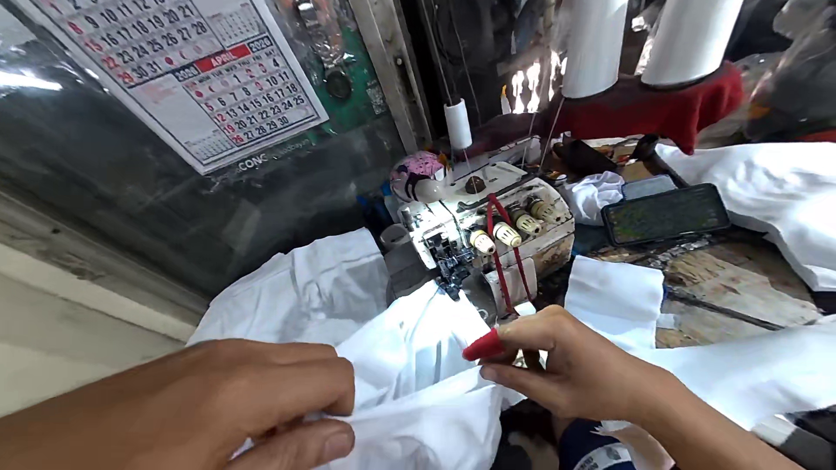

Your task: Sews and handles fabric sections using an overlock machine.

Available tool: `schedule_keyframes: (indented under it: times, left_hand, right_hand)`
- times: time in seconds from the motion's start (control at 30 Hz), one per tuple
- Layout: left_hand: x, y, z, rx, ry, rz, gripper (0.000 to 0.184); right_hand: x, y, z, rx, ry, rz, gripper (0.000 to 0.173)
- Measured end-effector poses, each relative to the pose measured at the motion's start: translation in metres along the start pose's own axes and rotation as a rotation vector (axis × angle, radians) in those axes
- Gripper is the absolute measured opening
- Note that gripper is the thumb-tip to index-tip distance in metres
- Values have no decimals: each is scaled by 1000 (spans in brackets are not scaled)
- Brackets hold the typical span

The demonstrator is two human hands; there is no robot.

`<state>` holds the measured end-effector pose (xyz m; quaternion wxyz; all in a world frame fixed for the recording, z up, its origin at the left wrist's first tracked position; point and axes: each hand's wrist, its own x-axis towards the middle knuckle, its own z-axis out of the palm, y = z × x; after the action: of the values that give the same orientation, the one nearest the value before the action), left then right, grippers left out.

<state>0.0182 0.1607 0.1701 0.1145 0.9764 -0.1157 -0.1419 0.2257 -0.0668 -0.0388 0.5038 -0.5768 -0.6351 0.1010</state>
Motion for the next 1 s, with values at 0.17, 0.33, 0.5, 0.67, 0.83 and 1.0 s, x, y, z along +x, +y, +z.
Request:
schedule_keyframes:
  times: [0.17, 0.33, 0.5, 0.67, 0.83, 1.0]
  left_hand:
    - [7, 2, -11, 198, 62, -172, 30]
    - [54, -38, -10, 720, 126, -236, 28]
    - [46, -34, -31, 460, 128, -73, 30]
    - [51, -15, -24, 60, -195, -157, 26]
    - [68, -75, -53, 515, 56, -193, 35]
    - [55, -22, -88, 440, -8, -258, 29]
  right_hand:
    - [-36, -4, 19, -351, 249, -35, 21]
    - [-26, 10, 21, -31, 31, 293, 32]
    - [-40, -12, 8, 115, 60, 197, 28]
    - [-70, 6, 22, 326, 54, 273, 23]
    - [-22, 38, 22, 546, 60, 214, 24]
    - [13, 56, 10, 659, -12, 164, 21]
